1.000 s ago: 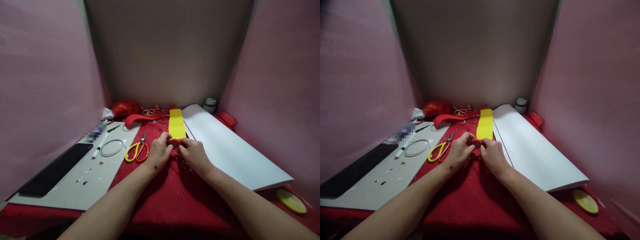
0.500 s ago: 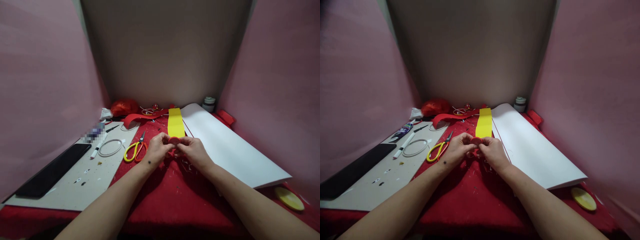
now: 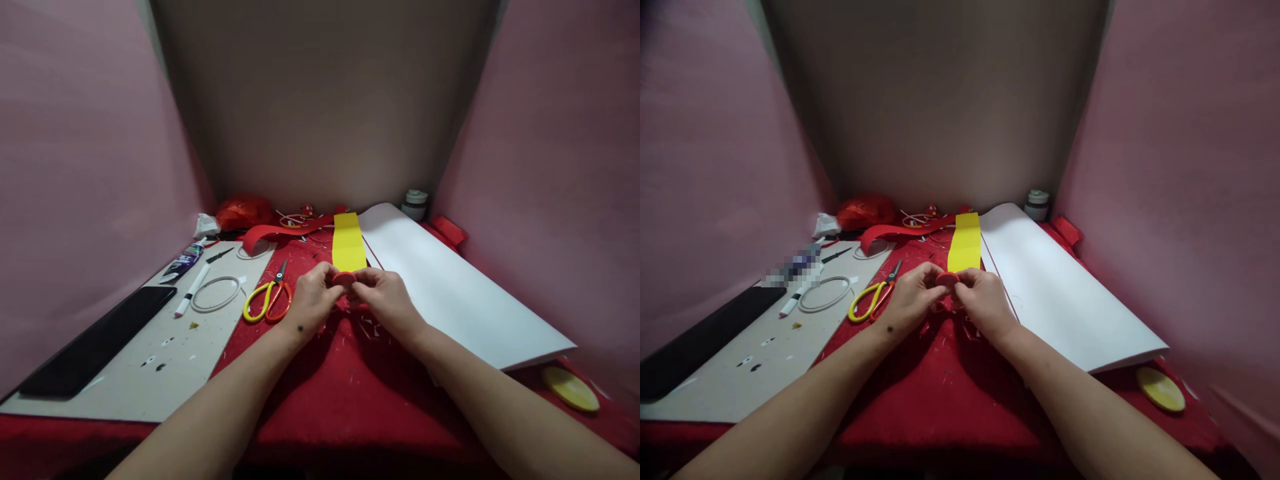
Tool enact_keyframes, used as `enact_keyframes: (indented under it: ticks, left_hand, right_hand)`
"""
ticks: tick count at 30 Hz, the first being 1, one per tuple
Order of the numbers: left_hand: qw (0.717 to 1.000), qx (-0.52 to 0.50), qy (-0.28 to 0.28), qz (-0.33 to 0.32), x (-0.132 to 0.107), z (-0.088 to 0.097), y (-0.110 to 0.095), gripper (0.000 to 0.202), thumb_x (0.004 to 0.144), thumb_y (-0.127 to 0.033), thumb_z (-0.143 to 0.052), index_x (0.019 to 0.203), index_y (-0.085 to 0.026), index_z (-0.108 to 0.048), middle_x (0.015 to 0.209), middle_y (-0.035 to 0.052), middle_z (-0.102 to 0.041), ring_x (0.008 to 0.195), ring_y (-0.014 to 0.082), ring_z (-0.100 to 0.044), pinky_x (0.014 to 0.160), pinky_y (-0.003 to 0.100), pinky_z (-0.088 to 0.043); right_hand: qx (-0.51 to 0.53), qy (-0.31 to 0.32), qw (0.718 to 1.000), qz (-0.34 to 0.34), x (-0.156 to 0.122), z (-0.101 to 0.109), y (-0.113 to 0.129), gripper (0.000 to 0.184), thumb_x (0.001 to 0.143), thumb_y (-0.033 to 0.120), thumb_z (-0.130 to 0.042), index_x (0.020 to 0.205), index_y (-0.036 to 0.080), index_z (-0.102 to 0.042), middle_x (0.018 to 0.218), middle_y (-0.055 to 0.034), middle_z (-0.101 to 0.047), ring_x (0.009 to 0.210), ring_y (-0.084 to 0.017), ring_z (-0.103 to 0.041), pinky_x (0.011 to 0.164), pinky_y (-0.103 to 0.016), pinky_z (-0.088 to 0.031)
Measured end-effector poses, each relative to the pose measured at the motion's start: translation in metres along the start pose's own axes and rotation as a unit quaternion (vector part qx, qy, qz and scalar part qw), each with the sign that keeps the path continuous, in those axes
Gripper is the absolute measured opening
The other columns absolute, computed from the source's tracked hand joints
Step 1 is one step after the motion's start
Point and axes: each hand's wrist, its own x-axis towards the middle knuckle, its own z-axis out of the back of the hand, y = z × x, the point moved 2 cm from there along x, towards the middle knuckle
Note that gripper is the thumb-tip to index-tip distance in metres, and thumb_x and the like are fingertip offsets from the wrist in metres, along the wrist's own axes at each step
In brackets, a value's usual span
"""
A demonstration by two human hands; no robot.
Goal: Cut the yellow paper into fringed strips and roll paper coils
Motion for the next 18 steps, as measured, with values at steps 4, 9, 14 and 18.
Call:
enact_keyframes:
  ticks: [4, 9, 14, 18]
  left_hand:
    - [0.999, -0.022, 0.019, 0.022, -0.0003, -0.001, 0.0024, 0.016, 0.067, -0.023, -0.065, 0.077, -0.018, -0.053, 0.06, -0.0035, -0.057, 0.047, 0.0104, -0.051, 0.047, 0.022, -0.039]
    - [0.997, 0.063, -0.022, -0.05, -0.001, 0.0006, -0.0017, 0.009, 0.07, -0.017, -0.06, 0.078, -0.019, -0.056, 0.068, -0.0016, -0.061, 0.059, 0.0113, -0.054, 0.057, 0.022, -0.04]
    - [1.0, 0.022, 0.002, -0.011, 0.0002, -0.0001, 0.001, 0.013, 0.069, -0.022, -0.063, 0.078, -0.019, -0.054, 0.066, -0.0022, -0.06, 0.054, 0.0111, -0.053, 0.053, 0.022, -0.04]
    - [0.997, 0.063, -0.025, -0.032, -0.0013, 0.0011, -0.0006, 0.008, 0.07, -0.019, -0.06, 0.076, -0.019, -0.055, 0.065, -0.0019, -0.06, 0.056, 0.0114, -0.053, 0.054, 0.022, -0.039]
  right_hand:
    - [0.051, 0.017, 0.998, -0.039, 0.0006, -0.0011, -0.0037, 0.016, 0.072, 0.016, -0.053, 0.079, 0.013, -0.067, 0.073, -0.0062, -0.07, 0.059, -0.018, -0.065, 0.058, -0.029, -0.052]
    - [0.001, -0.022, 1.0, 0.018, -0.0001, -0.0012, -0.0005, 0.017, 0.073, 0.017, -0.054, 0.081, 0.016, -0.069, 0.078, -0.0061, -0.071, 0.07, -0.019, -0.066, 0.066, -0.03, -0.053]
    - [0.052, 0.006, 0.998, -0.046, 0.0005, -0.0037, -0.003, 0.015, 0.074, 0.016, -0.054, 0.079, 0.014, -0.068, 0.073, -0.0054, -0.07, 0.057, -0.016, -0.066, 0.057, -0.028, -0.054]
    - [0.072, -0.002, 0.997, -0.035, 0.0008, -0.0034, -0.003, 0.016, 0.076, 0.018, -0.055, 0.084, 0.015, -0.068, 0.077, -0.0054, -0.071, 0.059, -0.016, -0.066, 0.058, -0.028, -0.055]
